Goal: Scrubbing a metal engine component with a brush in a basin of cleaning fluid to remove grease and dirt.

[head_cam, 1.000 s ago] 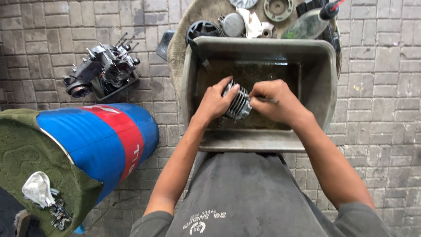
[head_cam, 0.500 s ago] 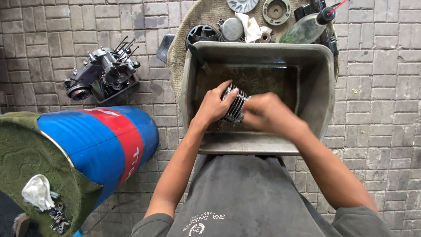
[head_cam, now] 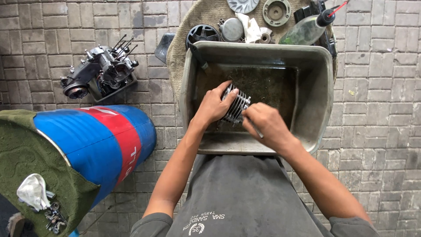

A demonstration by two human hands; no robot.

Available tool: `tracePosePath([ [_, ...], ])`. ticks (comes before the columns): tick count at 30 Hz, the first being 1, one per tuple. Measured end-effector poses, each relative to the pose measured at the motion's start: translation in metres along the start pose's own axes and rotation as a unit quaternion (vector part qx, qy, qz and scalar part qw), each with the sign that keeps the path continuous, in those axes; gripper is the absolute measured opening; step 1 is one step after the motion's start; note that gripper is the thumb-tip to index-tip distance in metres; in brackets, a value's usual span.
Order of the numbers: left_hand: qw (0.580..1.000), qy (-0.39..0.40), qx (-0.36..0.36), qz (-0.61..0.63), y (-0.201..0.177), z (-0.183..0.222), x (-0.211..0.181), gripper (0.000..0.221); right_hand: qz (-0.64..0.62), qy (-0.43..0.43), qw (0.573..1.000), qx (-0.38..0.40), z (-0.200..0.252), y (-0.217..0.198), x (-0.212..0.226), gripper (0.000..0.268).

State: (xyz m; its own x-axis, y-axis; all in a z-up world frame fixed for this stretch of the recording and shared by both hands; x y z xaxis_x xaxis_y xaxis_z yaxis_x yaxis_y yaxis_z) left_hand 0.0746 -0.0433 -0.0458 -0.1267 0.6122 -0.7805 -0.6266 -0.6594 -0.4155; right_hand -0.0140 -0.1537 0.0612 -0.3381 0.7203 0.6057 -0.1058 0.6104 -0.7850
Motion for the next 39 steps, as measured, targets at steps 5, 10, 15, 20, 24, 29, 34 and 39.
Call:
tracePosePath([
  [5,1.000,-0.007,-0.002,-0.010,0.002,-0.003,0.003,0.061,0.029,0.012,0.998,-0.059,0.011,0.006,-0.009,0.006],
  [10,1.000,0.000,-0.002,-0.008,-0.002,0.002,-0.004,0.062,0.032,0.007,0.997,-0.065,0.006,0.003,0.010,0.006],
  [15,1.000,0.001,-0.005,-0.012,-0.002,-0.001,-0.002,0.061,-0.031,0.045,0.992,-0.113,0.007,-0.001,0.001,0.007],
  [20,1.000,0.001,-0.006,-0.007,-0.001,-0.002,-0.002,0.061,-0.046,0.059,0.990,-0.121,0.000,-0.015,-0.009,0.005],
  [24,1.000,0.016,0.002,-0.003,-0.003,0.004,-0.011,0.060,-0.038,0.047,0.997,-0.043,-0.001,0.012,0.007,0.009],
  [29,1.000,0.009,0.007,-0.013,-0.001,0.008,-0.007,0.061,-0.187,0.108,0.973,-0.075,-0.005,-0.008,-0.011,0.008],
  [34,1.000,0.012,0.002,-0.005,-0.006,0.003,-0.009,0.062,-0.162,0.088,0.983,-0.015,-0.009,0.003,-0.008,0.008],
  [39,1.000,0.005,0.001,-0.001,-0.006,0.004,-0.008,0.060,-0.213,0.095,0.972,-0.027,-0.016,-0.008,-0.007,0.009],
])
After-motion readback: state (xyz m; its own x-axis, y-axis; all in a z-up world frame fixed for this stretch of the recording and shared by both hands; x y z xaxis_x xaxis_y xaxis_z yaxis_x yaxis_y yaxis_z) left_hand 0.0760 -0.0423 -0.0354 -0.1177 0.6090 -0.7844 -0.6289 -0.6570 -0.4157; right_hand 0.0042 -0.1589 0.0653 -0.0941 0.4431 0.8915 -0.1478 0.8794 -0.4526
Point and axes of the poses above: each hand's wrist, its own z-axis away from the middle knuckle, its own y-axis out of the palm, x = y × z, the point moved 10 cm from there along -z, towards the middle knuckle, and after that the axes turned 2 degrees about -z, right-handed, at the moved point
